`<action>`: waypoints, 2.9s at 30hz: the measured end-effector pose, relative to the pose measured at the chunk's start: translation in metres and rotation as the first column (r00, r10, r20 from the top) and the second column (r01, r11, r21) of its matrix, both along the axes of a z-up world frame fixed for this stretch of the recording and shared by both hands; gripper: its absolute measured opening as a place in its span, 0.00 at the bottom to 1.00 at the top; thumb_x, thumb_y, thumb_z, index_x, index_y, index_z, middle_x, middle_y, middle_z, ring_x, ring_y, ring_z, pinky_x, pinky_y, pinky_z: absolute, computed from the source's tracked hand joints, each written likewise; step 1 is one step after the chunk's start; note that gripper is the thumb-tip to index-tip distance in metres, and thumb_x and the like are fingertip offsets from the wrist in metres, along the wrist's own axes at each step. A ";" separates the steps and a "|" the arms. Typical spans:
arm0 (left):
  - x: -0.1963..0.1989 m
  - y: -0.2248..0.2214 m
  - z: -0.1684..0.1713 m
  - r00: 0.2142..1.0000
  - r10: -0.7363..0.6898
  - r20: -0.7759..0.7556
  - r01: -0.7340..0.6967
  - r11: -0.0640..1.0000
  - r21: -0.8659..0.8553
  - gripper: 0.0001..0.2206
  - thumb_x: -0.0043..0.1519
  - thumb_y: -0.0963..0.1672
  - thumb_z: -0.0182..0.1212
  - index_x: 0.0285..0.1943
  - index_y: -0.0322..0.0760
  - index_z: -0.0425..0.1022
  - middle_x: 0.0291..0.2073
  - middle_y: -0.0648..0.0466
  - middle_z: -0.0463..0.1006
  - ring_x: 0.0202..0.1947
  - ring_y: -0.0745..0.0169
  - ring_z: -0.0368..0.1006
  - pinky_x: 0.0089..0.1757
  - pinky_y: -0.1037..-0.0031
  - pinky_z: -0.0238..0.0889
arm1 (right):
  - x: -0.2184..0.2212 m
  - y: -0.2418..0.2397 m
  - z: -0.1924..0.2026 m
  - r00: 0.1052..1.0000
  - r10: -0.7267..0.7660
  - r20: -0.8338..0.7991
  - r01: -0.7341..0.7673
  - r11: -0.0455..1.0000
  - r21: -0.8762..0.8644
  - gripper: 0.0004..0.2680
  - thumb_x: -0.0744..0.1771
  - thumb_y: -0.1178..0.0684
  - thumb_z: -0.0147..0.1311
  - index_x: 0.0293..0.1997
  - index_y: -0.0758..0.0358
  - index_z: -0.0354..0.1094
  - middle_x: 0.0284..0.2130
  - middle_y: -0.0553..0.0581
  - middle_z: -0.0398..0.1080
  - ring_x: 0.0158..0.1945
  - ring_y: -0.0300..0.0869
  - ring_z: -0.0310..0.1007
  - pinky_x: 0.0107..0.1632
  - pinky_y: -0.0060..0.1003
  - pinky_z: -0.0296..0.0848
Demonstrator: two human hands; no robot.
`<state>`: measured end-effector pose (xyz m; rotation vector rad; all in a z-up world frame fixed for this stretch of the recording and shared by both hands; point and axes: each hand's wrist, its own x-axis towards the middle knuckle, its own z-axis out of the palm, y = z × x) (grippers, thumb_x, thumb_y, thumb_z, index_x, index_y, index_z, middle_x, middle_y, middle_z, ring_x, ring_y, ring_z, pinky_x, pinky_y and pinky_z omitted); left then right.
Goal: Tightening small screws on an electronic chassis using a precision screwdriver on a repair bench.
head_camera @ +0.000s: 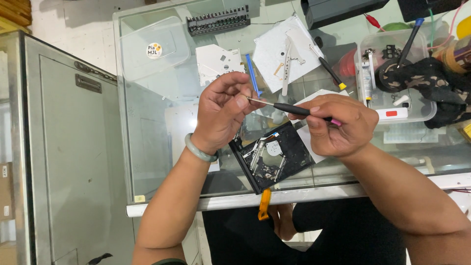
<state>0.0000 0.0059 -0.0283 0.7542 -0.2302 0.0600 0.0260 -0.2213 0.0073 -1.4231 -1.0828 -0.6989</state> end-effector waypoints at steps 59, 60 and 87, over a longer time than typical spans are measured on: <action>0.008 0.030 0.052 0.775 0.460 0.434 -0.597 0.303 0.743 0.11 0.58 0.34 0.42 0.39 0.35 0.71 0.36 0.51 0.76 0.38 0.59 0.72 0.41 0.73 0.68 | 0.003 -0.001 0.002 0.943 0.079 -0.322 -0.143 0.973 -0.180 0.09 0.69 0.56 0.55 0.38 0.75 0.66 0.25 0.63 0.67 0.24 0.49 0.65 0.31 0.38 0.65; 0.009 0.032 0.051 0.762 0.492 0.421 -0.604 0.304 0.737 0.11 0.57 0.34 0.41 0.38 0.35 0.70 0.35 0.50 0.76 0.38 0.59 0.72 0.40 0.73 0.68 | 0.003 -0.001 0.003 0.949 0.066 -0.310 -0.131 0.972 -0.193 0.09 0.69 0.55 0.54 0.37 0.76 0.65 0.24 0.64 0.66 0.24 0.49 0.64 0.31 0.38 0.64; -0.007 0.014 0.058 0.885 -0.426 0.188 -0.107 0.207 0.973 0.10 0.55 0.41 0.68 0.43 0.35 0.73 0.35 0.44 0.77 0.39 0.40 0.74 0.44 0.51 0.66 | 0.007 0.011 0.006 0.863 0.331 -0.383 -0.435 0.872 -0.226 0.04 0.66 0.62 0.59 0.30 0.69 0.74 0.16 0.60 0.68 0.16 0.49 0.65 0.24 0.40 0.69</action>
